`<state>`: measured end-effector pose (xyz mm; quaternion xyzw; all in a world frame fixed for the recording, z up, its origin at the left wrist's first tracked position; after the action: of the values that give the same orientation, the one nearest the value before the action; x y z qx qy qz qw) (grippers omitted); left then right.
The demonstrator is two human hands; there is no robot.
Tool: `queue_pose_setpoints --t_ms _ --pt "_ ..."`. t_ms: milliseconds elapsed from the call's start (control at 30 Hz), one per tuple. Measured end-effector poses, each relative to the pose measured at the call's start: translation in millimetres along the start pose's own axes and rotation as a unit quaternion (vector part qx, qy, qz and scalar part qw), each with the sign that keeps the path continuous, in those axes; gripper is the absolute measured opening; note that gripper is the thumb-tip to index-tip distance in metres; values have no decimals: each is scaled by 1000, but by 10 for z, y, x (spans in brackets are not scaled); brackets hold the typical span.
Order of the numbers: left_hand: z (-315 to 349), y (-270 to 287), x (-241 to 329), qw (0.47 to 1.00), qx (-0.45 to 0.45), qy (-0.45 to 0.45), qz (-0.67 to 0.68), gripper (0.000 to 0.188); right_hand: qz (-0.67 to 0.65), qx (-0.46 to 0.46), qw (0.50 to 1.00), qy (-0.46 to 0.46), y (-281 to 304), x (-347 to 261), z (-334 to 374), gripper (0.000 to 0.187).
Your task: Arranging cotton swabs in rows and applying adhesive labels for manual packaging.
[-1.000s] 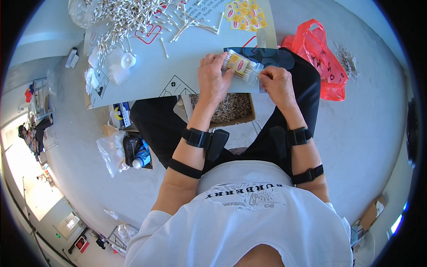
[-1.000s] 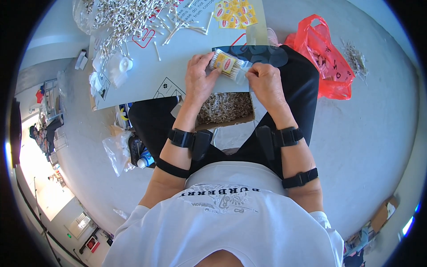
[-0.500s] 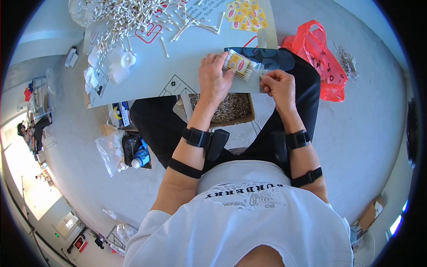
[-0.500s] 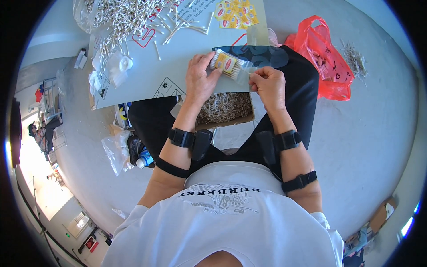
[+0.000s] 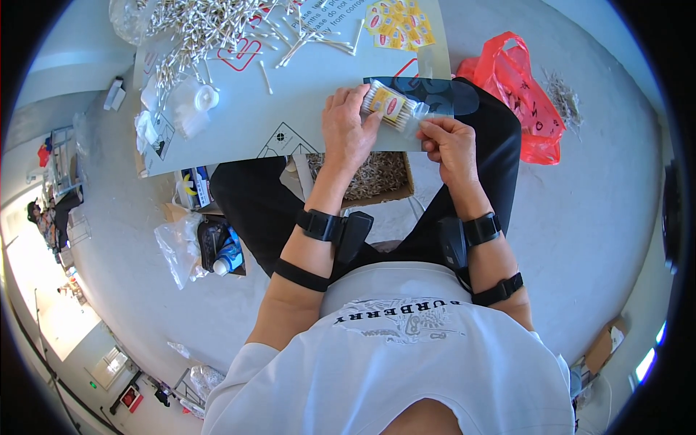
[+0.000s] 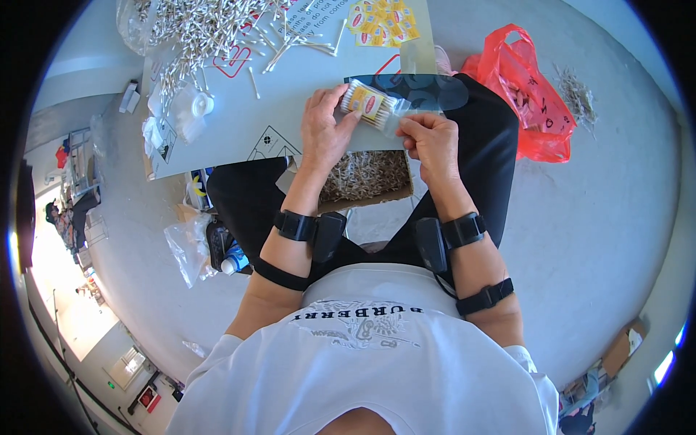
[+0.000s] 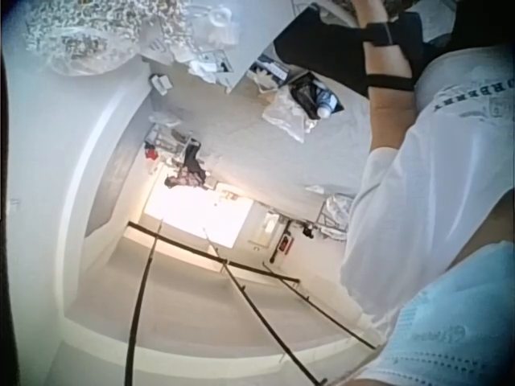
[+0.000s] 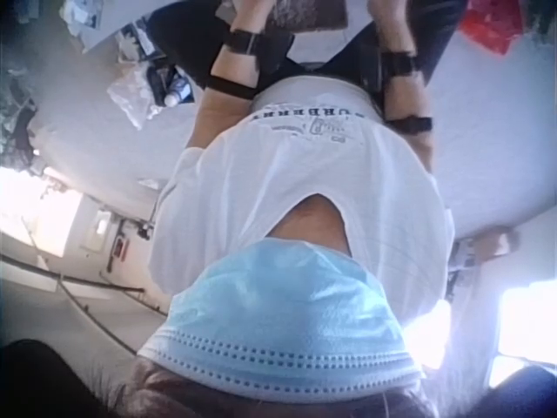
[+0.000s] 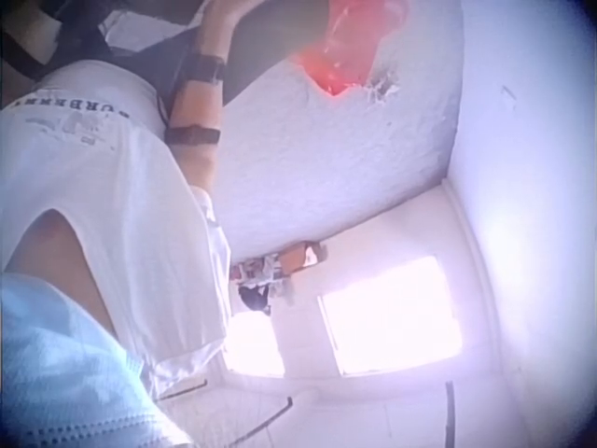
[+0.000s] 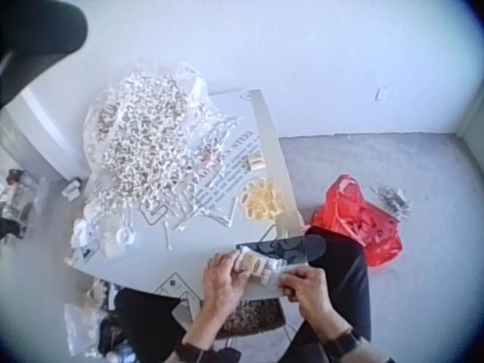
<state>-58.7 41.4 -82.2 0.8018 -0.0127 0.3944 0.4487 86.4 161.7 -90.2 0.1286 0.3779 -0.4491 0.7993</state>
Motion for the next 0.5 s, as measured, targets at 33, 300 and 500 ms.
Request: queue_pose_setpoints --t_ms 33,300,500 --pt "-1 2 -2 1000 -1 0 -2 46 1 1 1000 3 -14 -6 4 8" --pt "-5 -11 1 1000 -7 8 -4 45 184 89 969 140 -20 19 -158 12" --pt "8 -11 -8 1000 -12 11 -7 44 193 119 959 172 -38 8 -113 12"
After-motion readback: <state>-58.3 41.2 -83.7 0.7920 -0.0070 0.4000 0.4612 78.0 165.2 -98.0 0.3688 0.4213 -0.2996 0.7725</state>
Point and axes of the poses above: each hand's wrist, its own z-axis away from the middle knuckle, its own y-axis out of the back of the hand, x = y × z, the point moved 4 cm from there along -z, towards the middle knuckle, and after that the axes turned 8 degrees about -y, right-handed, at the moved point
